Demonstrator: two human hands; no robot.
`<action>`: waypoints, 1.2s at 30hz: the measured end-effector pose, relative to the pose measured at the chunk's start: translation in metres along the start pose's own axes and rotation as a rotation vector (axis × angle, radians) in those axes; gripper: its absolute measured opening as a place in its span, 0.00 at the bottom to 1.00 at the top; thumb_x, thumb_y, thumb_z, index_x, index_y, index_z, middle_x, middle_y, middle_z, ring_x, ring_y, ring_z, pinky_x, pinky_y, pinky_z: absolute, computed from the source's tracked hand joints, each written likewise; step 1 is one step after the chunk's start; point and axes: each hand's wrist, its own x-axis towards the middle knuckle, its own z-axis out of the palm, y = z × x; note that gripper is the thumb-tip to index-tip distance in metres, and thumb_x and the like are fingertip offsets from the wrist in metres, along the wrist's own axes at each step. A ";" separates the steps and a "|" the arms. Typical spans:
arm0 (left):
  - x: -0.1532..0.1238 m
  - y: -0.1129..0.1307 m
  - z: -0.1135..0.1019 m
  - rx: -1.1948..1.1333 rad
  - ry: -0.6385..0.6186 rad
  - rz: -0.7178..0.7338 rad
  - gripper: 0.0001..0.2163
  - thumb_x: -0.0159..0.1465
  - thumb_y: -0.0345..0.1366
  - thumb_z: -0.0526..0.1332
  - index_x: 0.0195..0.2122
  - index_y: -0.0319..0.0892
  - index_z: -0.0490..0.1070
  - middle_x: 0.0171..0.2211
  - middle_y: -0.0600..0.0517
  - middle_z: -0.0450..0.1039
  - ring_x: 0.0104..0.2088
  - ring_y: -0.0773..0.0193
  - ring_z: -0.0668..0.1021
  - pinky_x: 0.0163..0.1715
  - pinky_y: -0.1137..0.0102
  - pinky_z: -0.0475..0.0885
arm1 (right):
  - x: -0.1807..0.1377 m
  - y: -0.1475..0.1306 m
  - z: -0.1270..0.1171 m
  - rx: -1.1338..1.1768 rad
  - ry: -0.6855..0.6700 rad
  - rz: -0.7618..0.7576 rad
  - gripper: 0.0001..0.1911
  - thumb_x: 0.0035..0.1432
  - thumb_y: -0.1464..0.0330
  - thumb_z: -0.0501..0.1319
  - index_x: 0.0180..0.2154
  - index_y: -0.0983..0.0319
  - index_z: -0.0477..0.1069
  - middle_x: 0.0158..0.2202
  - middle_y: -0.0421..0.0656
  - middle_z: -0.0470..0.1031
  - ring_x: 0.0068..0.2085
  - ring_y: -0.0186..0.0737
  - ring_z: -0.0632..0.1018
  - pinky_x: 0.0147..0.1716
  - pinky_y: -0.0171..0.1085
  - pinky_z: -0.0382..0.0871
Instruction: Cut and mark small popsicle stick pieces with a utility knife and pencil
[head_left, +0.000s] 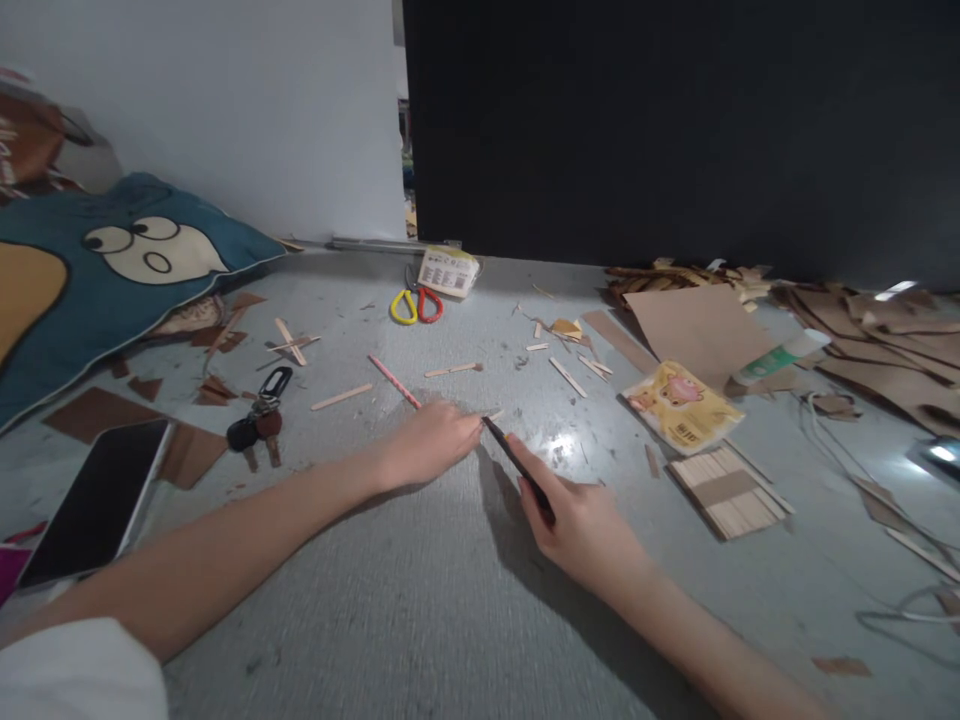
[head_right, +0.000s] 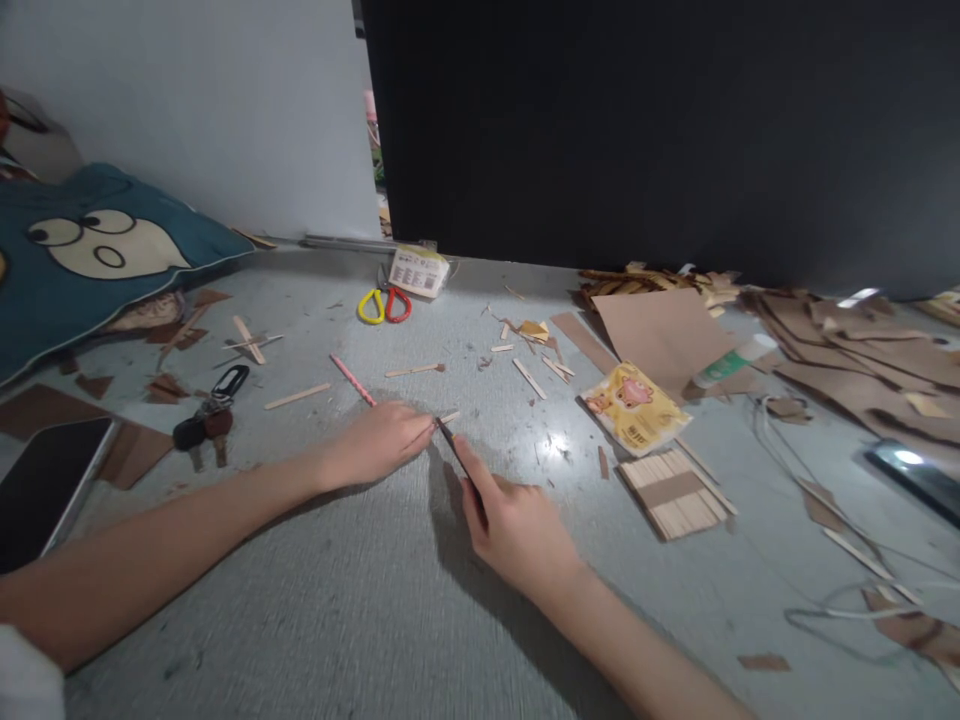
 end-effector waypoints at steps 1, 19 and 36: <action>0.000 0.000 0.001 0.041 -0.008 0.014 0.16 0.77 0.31 0.50 0.37 0.39 0.76 0.28 0.48 0.77 0.32 0.57 0.80 0.38 0.64 0.71 | 0.000 0.000 0.001 0.000 -0.007 0.004 0.28 0.74 0.66 0.48 0.69 0.66 0.68 0.19 0.39 0.73 0.16 0.34 0.68 0.20 0.34 0.53; 0.000 -0.002 0.002 0.048 -0.007 0.003 0.16 0.74 0.27 0.52 0.34 0.38 0.78 0.29 0.45 0.78 0.33 0.54 0.82 0.39 0.61 0.74 | 0.001 -0.003 0.002 -0.003 0.015 0.047 0.28 0.73 0.65 0.48 0.68 0.63 0.70 0.16 0.37 0.69 0.15 0.34 0.67 0.20 0.34 0.49; 0.001 -0.002 0.003 0.086 -0.019 0.041 0.15 0.73 0.26 0.53 0.34 0.37 0.78 0.31 0.44 0.79 0.33 0.55 0.82 0.41 0.62 0.75 | 0.016 0.000 0.008 -0.098 -0.029 -0.010 0.29 0.72 0.67 0.47 0.68 0.65 0.70 0.19 0.42 0.76 0.16 0.35 0.70 0.20 0.37 0.46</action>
